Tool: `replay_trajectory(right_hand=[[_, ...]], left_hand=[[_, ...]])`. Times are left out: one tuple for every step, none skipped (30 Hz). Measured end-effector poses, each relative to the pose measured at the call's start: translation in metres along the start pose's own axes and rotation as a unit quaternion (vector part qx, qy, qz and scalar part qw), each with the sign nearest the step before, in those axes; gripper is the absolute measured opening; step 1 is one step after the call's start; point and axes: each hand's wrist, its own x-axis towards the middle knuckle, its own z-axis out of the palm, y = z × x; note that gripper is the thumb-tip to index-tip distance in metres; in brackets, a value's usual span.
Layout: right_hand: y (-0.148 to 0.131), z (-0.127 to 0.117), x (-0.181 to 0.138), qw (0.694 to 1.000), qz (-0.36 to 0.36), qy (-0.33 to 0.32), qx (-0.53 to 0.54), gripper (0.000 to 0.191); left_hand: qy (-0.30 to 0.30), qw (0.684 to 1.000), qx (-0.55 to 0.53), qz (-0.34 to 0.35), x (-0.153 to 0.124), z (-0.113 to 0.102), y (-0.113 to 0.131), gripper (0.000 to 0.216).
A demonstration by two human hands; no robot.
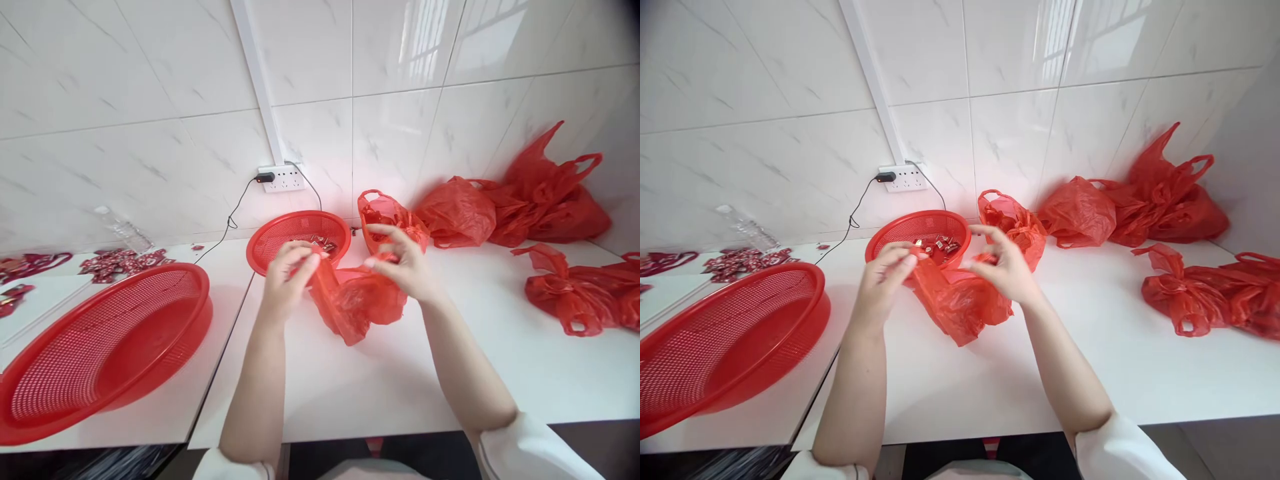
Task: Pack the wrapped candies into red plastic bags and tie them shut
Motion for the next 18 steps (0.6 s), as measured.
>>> replay_trajectory(right_hand=[[0.000,0.007,-0.001,0.997,0.005,-0.077,-0.010,0.052],[0.001,0.014,-0.001,0.990,0.005,-0.136,-0.025,0.045],[0.003,0.019,0.000,0.985,0.002,-0.167,-0.040,0.033],[0.005,0.023,0.001,0.984,0.000,-0.170,-0.051,0.023],[0.008,0.026,0.003,0.987,0.002,-0.150,-0.053,0.021],[0.010,0.027,0.005,0.992,0.007,-0.115,-0.043,0.023],[0.011,0.028,0.006,0.997,0.013,-0.077,-0.023,0.024],[0.011,0.028,0.008,0.999,0.021,-0.044,0.005,0.026],[0.011,0.027,0.009,0.999,0.026,-0.023,0.038,0.028],[0.010,0.026,0.009,0.997,0.029,-0.016,0.071,0.030],[0.008,0.024,0.009,0.994,0.030,-0.016,0.099,0.030],[0.007,0.022,0.009,0.993,0.029,-0.020,0.117,0.029],[0.007,0.019,0.009,0.992,0.028,-0.017,0.123,0.028],[0.007,0.014,0.010,0.993,0.026,-0.004,0.118,0.027],[0.009,0.009,0.012,0.994,0.024,0.026,0.107,0.026],[0.013,0.002,0.014,0.993,0.023,0.071,0.096,0.025],[0.017,-0.005,0.016,0.988,0.024,0.126,0.090,0.026],[0.023,-0.013,0.019,0.978,0.025,0.182,0.093,0.026]], left_hand=[[-0.043,0.999,-0.003,0.002,0.000,0.008,0.002,0.014],[-0.079,0.997,-0.007,0.005,-0.001,0.015,0.004,0.014],[-0.102,0.995,-0.017,0.004,-0.003,0.021,0.004,0.013],[-0.110,0.993,-0.031,0.000,-0.005,0.026,0.003,0.014],[-0.105,0.993,-0.049,-0.009,-0.007,0.029,0.000,0.022],[-0.094,0.993,-0.067,-0.022,-0.008,0.031,-0.003,0.035],[-0.090,0.992,-0.080,-0.038,-0.009,0.032,-0.008,0.050],[-0.099,0.990,-0.084,-0.053,-0.010,0.033,-0.013,0.063],[-0.122,0.987,-0.081,-0.066,-0.010,0.033,-0.018,0.069],[-0.153,0.982,-0.071,-0.078,-0.009,0.034,-0.023,0.068],[-0.186,0.976,-0.060,-0.092,-0.007,0.035,-0.029,0.059],[-0.209,0.970,-0.055,-0.108,-0.005,0.037,-0.034,0.047],[-0.220,0.966,-0.059,-0.125,-0.002,0.037,-0.039,0.034],[-0.220,0.962,-0.073,-0.145,0.001,0.038,-0.044,0.027],[-0.208,0.960,-0.094,-0.164,0.005,0.037,-0.047,0.026],[-0.186,0.958,-0.119,-0.181,0.008,0.035,-0.051,0.029],[-0.152,0.959,-0.143,-0.194,0.011,0.032,-0.053,0.031],[-0.109,0.960,-0.161,-0.202,0.014,0.028,-0.054,0.033]])
